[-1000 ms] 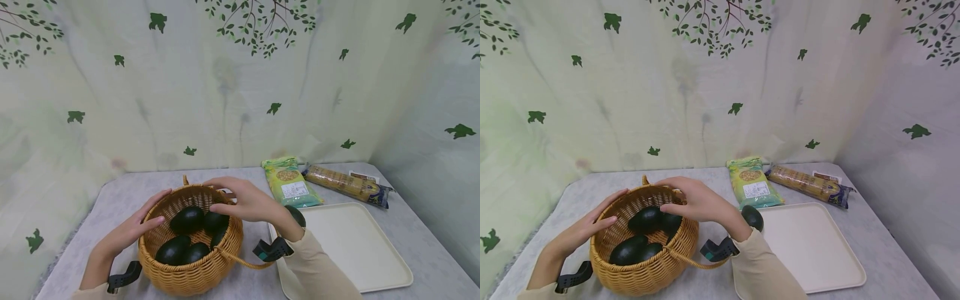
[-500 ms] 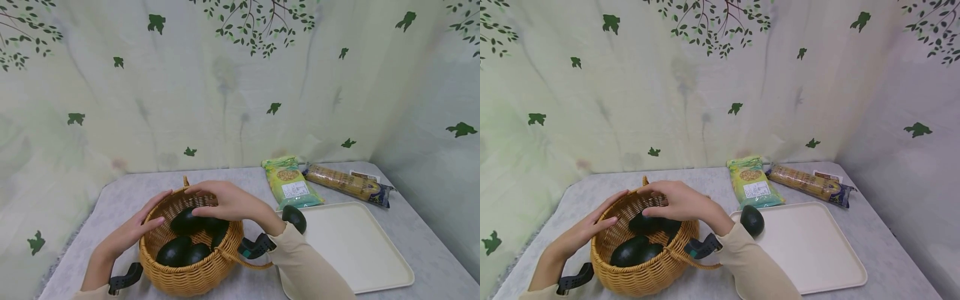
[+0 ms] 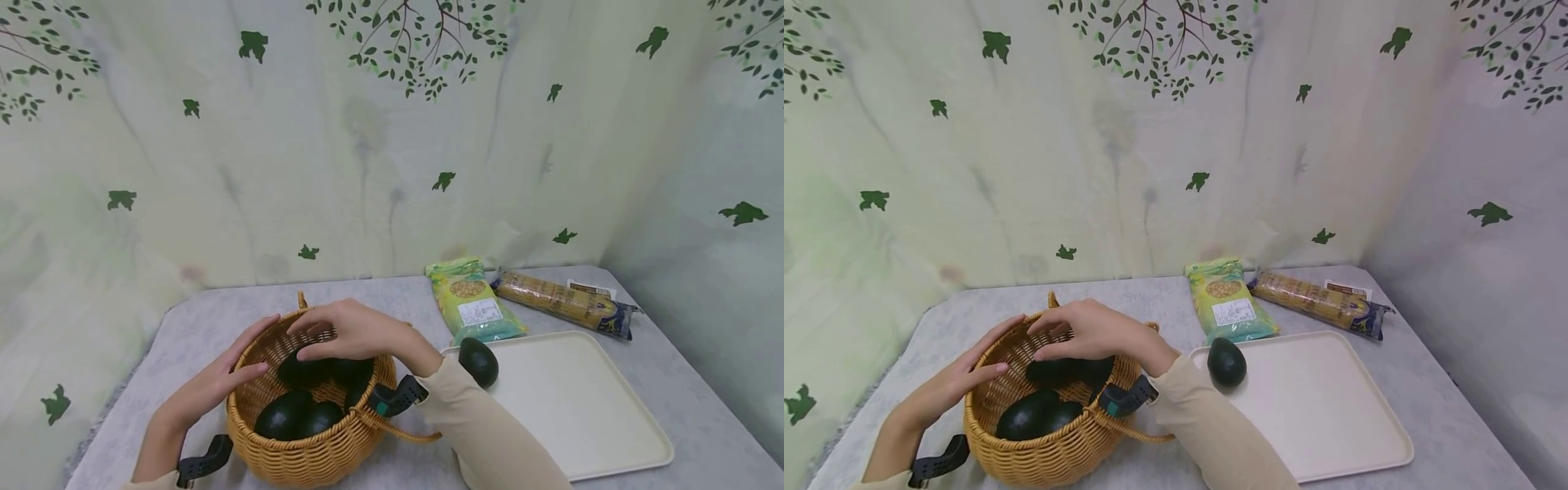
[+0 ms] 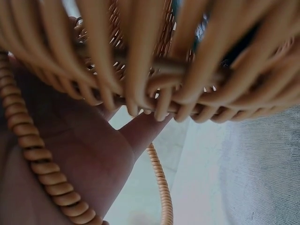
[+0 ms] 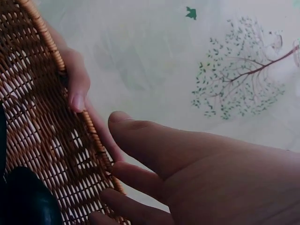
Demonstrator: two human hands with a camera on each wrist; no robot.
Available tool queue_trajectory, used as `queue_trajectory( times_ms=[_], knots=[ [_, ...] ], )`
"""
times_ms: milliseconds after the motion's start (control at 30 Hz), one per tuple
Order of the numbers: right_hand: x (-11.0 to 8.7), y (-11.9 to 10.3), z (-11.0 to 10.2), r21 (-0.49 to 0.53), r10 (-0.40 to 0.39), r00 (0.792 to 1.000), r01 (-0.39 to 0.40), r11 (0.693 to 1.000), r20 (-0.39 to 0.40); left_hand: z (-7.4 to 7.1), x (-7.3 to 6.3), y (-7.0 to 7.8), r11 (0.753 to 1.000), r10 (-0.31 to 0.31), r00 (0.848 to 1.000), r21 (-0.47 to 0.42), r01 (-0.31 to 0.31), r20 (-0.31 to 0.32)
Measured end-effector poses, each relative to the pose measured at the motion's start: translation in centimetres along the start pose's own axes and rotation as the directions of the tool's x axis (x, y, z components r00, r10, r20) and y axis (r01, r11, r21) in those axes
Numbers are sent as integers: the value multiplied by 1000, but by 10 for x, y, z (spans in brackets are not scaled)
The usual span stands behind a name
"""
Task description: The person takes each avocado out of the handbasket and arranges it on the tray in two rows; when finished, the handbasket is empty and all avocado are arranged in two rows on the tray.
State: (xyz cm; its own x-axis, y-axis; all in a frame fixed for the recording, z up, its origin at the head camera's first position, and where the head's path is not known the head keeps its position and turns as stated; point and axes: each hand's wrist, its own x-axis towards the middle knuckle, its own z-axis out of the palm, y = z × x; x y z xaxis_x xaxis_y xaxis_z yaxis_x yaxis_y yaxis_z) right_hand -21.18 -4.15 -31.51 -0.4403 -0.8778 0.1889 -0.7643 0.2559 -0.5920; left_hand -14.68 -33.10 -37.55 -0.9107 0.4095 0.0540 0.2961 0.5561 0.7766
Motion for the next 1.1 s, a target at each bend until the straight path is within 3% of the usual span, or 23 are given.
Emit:
queue_trajectory(
  times_ms=[433, 800, 1100],
  knots=[
    [28, 5, 9, -11, 24, 991, -23, 1000, 131, 1, -5, -2, 999, 4, 1000, -39, -4, 14],
    [41, 18, 20, -31, 48, 988, -44, 999, 147, -1, -2, -3, 996, 20, 999, -91, -16, 41],
    [44, 17, 23, -94, 48, 984, -33, 995, 169, -2, -3, 1, 995, -29, 999, -98, 33, 44]
  ],
)
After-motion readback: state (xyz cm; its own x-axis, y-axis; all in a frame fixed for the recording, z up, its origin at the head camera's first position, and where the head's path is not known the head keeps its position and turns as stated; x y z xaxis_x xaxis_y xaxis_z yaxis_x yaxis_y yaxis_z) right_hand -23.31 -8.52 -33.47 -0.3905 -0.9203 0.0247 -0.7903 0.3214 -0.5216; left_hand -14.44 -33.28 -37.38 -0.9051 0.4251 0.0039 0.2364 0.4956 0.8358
